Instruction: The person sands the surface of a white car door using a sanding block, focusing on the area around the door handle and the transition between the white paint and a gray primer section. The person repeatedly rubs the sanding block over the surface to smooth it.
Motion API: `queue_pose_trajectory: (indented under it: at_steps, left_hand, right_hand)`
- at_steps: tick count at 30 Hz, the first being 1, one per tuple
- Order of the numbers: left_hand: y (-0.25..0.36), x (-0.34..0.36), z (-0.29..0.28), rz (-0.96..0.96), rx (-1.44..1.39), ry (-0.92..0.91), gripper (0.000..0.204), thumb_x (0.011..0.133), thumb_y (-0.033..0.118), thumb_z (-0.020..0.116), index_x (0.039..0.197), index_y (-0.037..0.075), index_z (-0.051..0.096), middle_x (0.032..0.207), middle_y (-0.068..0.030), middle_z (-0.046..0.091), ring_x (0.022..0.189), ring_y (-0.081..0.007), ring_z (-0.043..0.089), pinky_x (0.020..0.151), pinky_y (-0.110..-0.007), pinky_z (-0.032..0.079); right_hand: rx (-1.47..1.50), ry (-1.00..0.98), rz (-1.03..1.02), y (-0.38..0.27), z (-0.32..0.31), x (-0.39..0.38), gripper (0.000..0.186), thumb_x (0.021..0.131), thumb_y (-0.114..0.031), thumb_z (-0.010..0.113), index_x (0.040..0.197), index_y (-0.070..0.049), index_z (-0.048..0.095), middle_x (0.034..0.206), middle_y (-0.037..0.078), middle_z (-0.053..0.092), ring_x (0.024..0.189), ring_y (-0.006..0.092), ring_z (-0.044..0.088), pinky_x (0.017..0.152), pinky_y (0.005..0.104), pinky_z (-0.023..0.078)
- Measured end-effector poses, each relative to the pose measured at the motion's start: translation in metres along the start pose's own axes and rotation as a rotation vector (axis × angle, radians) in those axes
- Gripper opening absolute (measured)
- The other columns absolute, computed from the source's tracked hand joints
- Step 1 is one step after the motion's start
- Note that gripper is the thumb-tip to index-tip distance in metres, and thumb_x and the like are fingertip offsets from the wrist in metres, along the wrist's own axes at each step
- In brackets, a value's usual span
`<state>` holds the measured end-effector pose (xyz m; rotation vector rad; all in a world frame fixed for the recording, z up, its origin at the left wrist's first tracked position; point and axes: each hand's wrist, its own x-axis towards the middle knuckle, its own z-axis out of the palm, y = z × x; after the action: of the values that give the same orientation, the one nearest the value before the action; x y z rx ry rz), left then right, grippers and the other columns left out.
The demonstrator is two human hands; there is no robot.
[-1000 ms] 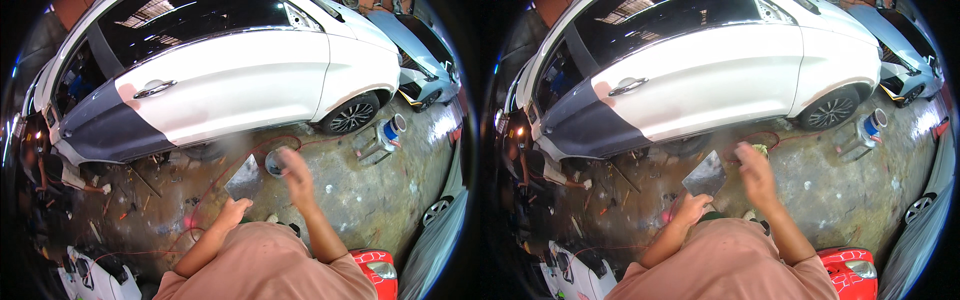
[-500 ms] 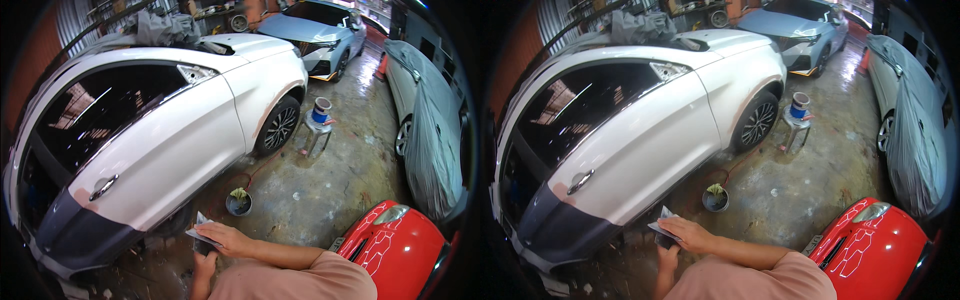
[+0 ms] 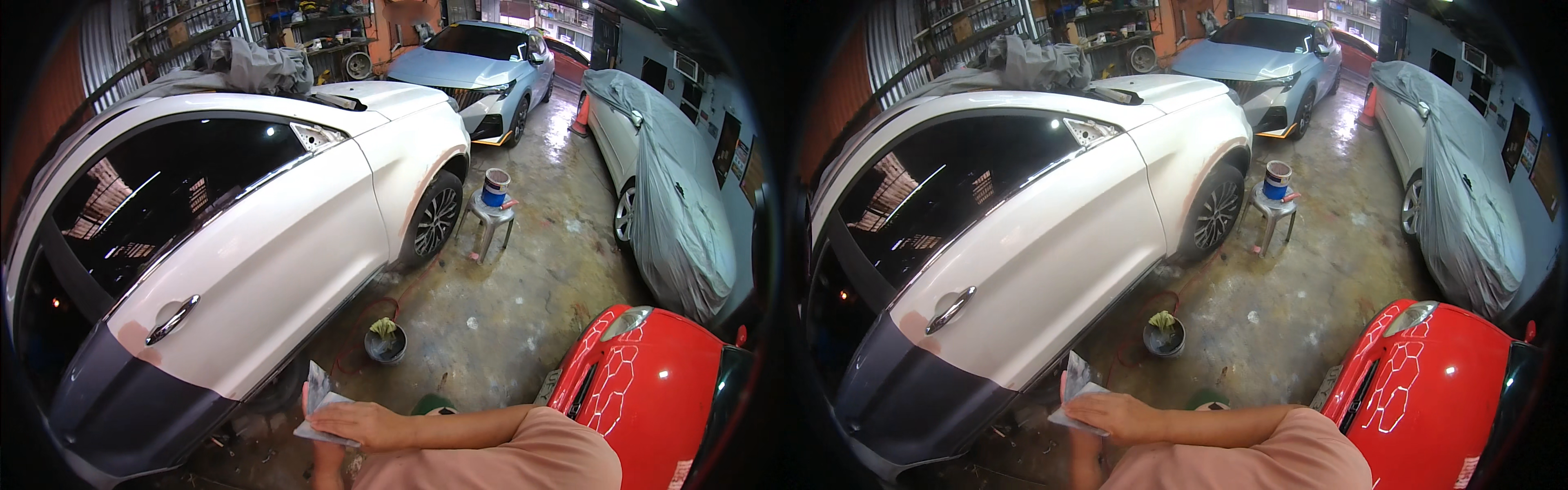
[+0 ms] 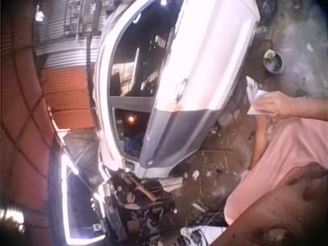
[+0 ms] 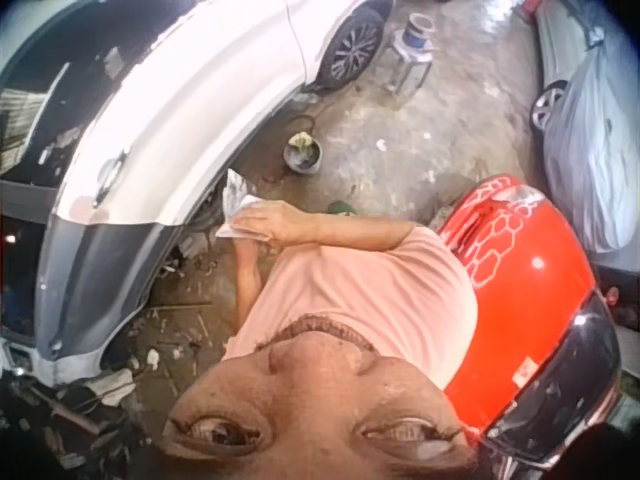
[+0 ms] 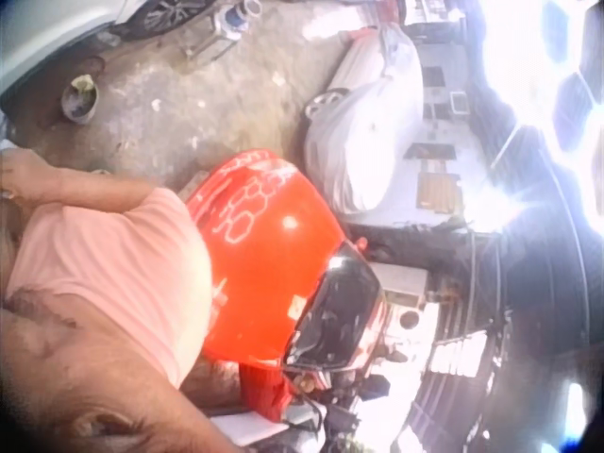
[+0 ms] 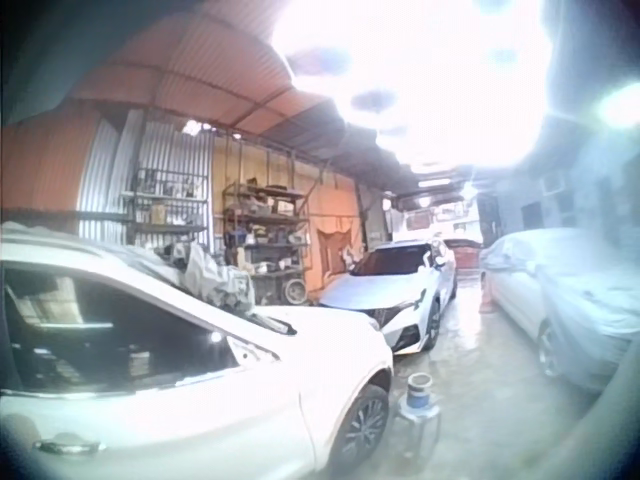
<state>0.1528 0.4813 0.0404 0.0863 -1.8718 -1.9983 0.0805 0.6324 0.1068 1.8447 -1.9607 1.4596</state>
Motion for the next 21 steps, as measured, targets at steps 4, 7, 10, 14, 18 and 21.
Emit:
queue_pose_trajectory:
  at_steps: [4, 7, 10, 14, 18, 21]
  left_hand:
    - [0.030, -0.025, -0.004, -0.085, -0.199, 0.036, 0.082, 0.088, -0.004, 0.055, 0.161, 0.003, 0.018, 0.152, -0.0142, 0.043, 0.140, -0.0261, 0.044, 0.120, -0.040, 0.030]
    - [0.026, -0.034, -0.020, -0.081, -0.176, 0.086, 0.082, 0.085, -0.004, 0.055, 0.161, 0.006, 0.024, 0.152, -0.0139, 0.044, 0.138, -0.0256, 0.046, 0.119, -0.040, 0.034]
    - [0.008, 0.000, -0.059, -0.377, -1.347, -0.340, 0.074, 0.091, 0.008, 0.059, 0.159, 0.007, 0.030, 0.149, -0.0130, 0.047, 0.142, -0.0234, 0.042, 0.119, -0.039, 0.033]
    - [0.031, -0.017, -0.044, -0.095, -0.565, -0.075, 0.067, 0.100, 0.033, 0.058, 0.158, 0.011, 0.033, 0.148, -0.0085, 0.050, 0.143, -0.0184, 0.042, 0.118, -0.035, 0.034]
    - [-0.014, -0.013, -0.087, -0.211, -0.929, -0.001, 0.080, 0.097, 0.022, 0.065, 0.162, 0.010, 0.020, 0.154, -0.0072, 0.043, 0.144, -0.0211, 0.039, 0.120, -0.036, 0.031]
    - [0.036, -0.024, -0.056, -0.152, -0.731, -0.127, 0.082, 0.097, 0.008, 0.062, 0.163, 0.007, 0.014, 0.158, -0.0101, 0.037, 0.145, -0.0233, 0.038, 0.122, -0.039, 0.029]
  right_hand:
    - [-0.025, 0.088, 0.092, 0.019, 0.022, -0.001, 0.070, 0.072, 0.003, 0.070, 0.140, -0.003, 0.056, 0.142, 0.014, 0.058, 0.128, 0.0350, 0.058, 0.105, 0.0410, 0.052]
    - [-0.015, 0.107, 0.053, 0.025, 0.037, 0.001, 0.061, 0.080, 0.000, 0.067, 0.140, -0.003, 0.056, 0.139, 0.015, 0.060, 0.128, 0.0350, 0.059, 0.105, 0.0412, 0.052]
    - [-0.101, -0.077, -0.302, -0.023, 0.047, 0.017, 0.049, 0.092, -0.009, 0.059, 0.140, -0.004, 0.056, 0.137, 0.016, 0.061, 0.125, 0.0354, 0.061, 0.105, 0.0430, 0.052]
    - [-0.046, 0.023, 0.018, 0.006, 0.038, 0.031, 0.051, 0.088, -0.007, 0.057, 0.139, -0.002, 0.056, 0.144, 0.015, 0.058, 0.132, 0.0324, 0.057, 0.109, 0.0442, 0.049]
    - [-0.104, -0.030, -0.270, -0.030, 0.052, 0.026, 0.058, 0.083, -0.007, 0.066, 0.139, -0.002, 0.056, 0.140, 0.017, 0.059, 0.129, 0.0352, 0.058, 0.105, 0.0451, 0.051]
    - [-0.099, 0.049, -0.168, -0.014, 0.054, 0.024, 0.061, 0.079, -0.008, 0.068, 0.139, -0.001, 0.056, 0.140, 0.017, 0.060, 0.127, 0.0361, 0.060, 0.104, 0.0450, 0.052]
